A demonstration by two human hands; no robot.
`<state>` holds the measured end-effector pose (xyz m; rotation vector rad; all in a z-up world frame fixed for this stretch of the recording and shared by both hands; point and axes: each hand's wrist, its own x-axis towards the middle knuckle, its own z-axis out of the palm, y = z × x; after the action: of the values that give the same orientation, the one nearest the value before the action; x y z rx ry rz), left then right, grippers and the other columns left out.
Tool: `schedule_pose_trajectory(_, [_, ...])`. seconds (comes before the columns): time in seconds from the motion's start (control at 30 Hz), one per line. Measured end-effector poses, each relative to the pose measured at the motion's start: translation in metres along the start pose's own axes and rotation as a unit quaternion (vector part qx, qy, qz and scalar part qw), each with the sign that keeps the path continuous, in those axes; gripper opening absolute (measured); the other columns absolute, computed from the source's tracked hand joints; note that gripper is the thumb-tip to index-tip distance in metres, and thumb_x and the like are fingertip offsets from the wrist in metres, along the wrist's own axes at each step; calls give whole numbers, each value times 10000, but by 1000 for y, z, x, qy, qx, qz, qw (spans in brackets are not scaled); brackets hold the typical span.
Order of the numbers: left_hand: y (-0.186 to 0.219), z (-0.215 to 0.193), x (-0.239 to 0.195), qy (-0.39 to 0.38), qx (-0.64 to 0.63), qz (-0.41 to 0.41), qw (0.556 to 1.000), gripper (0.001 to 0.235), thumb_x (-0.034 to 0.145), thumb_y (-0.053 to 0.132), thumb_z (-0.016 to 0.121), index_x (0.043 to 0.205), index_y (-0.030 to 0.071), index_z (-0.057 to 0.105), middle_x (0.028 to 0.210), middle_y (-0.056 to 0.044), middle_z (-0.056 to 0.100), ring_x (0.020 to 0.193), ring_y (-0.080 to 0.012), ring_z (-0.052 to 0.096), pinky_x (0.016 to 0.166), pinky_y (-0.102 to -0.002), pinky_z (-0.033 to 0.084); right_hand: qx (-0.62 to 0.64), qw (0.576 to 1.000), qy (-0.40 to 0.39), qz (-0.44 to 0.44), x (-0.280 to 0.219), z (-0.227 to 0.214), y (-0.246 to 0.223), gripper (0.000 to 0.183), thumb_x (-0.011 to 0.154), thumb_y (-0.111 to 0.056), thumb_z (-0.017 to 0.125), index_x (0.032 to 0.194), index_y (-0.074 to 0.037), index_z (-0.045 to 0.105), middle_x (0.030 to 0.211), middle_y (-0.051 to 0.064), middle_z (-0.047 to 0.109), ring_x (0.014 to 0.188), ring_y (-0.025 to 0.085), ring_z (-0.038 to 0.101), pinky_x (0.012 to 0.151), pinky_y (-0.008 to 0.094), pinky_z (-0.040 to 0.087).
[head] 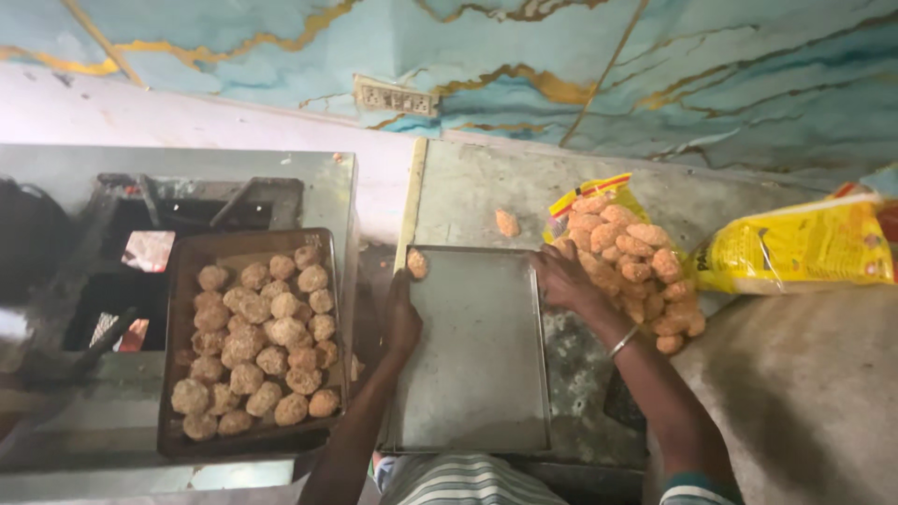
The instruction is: The person arranges small, orange, puffy snacks onto a rectangular metal tray. They pick the snacks from a yellow plastic bag and place them in neat rows on the tray, filling it systematically.
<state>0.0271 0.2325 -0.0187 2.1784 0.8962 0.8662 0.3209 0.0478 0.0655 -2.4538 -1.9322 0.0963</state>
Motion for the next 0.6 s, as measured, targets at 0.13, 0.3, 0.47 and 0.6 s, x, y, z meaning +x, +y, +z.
schedule_pose_trajectory(0.13, [67, -57, 0, -9, -29, 31, 999, 790, 782, -89, 589, 1526, -26, 332, 1579, -314, 303, 1460, -490, 289, 1173, -514, 295, -39, 998, -46, 7, -6, -32, -14, 693, 757, -267, 751, 1380, -73, 518, 1244, 141, 598, 1301, 308, 475, 1131, 647, 252])
schedule_pose_trajectory(0.3, [158, -159, 11, -4, 33, 166, 986, 606, 882, 49, 613, 1478, 58, 507, 1479, -177, 549, 1435, -386, 498, 1222, -513, 403, -16, 998, 57, 30, -22, -49, -32, 609, 755, -164, 719, 1312, -7, 532, 1243, 191, 604, 1238, 358, 522, 1049, 610, 330])
schedule_pose_trajectory(0.47, [226, -203, -5, 7, -8, 161, 987, 419, 1036, 126, 638, 1429, -6, 577, 1544, -238, 506, 1447, -425, 512, 1191, -502, 457, 257, 954, 93, 124, -38, -10, -71, 646, 797, -17, 687, 1403, 18, 466, 1226, 219, 625, 1039, 375, 651, 844, 457, 526])
schedule_pose_trajectory(0.6, [244, -232, -7, -82, 3, 122, 989, 406, 959, 105, 613, 1355, 15, 614, 1515, -228, 503, 1362, -404, 550, 1071, -460, 503, 333, 917, 211, 62, -2, 16, -98, 648, 695, -43, 770, 1267, 24, 474, 1159, 233, 617, 1071, 405, 639, 886, 463, 524])
